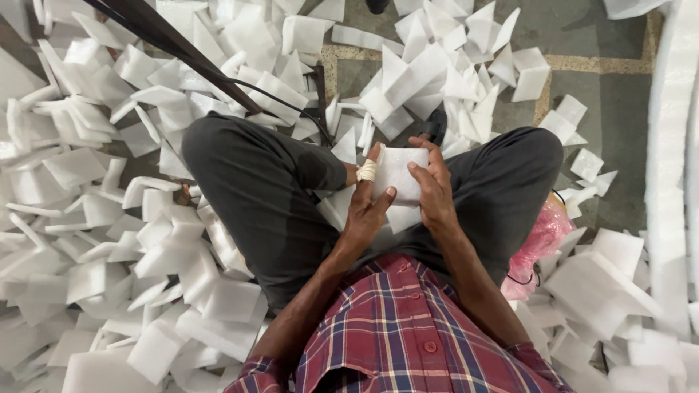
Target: The person sits cross-legged on the floor and repeatedly picks up small white foam blocks, separates them by hand, and drops the pieces back onto the surrounding pile. The hands handle the foam one at a time without using any tools.
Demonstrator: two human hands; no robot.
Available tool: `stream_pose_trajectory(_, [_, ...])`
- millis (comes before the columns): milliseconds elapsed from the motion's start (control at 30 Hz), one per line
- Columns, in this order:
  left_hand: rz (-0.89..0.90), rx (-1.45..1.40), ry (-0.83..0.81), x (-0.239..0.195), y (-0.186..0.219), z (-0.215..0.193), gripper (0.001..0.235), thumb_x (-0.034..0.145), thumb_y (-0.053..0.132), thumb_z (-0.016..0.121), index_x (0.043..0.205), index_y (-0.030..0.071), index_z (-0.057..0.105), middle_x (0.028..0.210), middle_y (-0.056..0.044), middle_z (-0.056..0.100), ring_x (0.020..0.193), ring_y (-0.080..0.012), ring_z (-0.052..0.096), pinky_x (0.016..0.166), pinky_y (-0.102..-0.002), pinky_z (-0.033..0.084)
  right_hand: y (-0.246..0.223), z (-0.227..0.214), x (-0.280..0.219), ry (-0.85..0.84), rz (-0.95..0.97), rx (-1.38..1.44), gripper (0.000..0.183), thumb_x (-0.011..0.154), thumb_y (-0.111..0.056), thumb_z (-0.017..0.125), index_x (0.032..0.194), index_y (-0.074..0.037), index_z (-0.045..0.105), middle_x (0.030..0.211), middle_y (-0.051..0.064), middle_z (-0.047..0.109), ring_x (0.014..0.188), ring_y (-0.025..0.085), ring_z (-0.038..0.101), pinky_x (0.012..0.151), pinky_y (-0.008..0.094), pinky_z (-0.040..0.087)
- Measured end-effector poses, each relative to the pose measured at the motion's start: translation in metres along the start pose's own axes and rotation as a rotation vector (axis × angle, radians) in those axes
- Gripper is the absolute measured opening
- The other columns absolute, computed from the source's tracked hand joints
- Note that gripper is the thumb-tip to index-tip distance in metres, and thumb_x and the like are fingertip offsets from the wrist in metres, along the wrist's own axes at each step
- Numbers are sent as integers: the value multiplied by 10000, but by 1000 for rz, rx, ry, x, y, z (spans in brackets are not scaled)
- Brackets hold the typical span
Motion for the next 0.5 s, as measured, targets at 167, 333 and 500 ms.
stream_pose_trajectory(167, [261, 167, 64, -1, 11, -5, 760, 992, -68, 579, 1652, 40, 220, 1726, -169, 206, 1585, -281, 214, 1252, -334, 258, -20, 11, 7, -58, -82, -345, 409, 987, -14, 588, 1392, -18, 534, 1138, 82, 674, 987, 110, 641, 852, 252, 536])
stream_pose_trajectory(333, [159, -154, 219, 17, 10, -11, 694, 965, -75, 561, 1602, 9, 299, 1677, -158, 313, 1563, -260, 295, 1203, -333, 375, -63, 34, 20, -79, -364, -680, 294, 910, 26, 681, 1194, -47, 664, 1071, 79, 730, 958, 144, 699, 810, 259, 548])
stream_pose_trajectory(500, [137, -403, 294, 64, 36, -20, 577, 970, -80, 541, 1536, -19, 448, 1579, -144, 518, 1478, -235, 493, 1173, -359, 416, -117, 67, 41, -52, -745, -772, 245, 923, 102, 696, 1075, -87, 729, 1150, 75, 746, 1067, 208, 737, 891, 294, 628])
Point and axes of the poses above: each hand's wrist, its own x-axis towards the middle knuckle, its own z-axis out of the palm, y = z × x, the point moved 4 cm from there along x, towards the middle knuckle
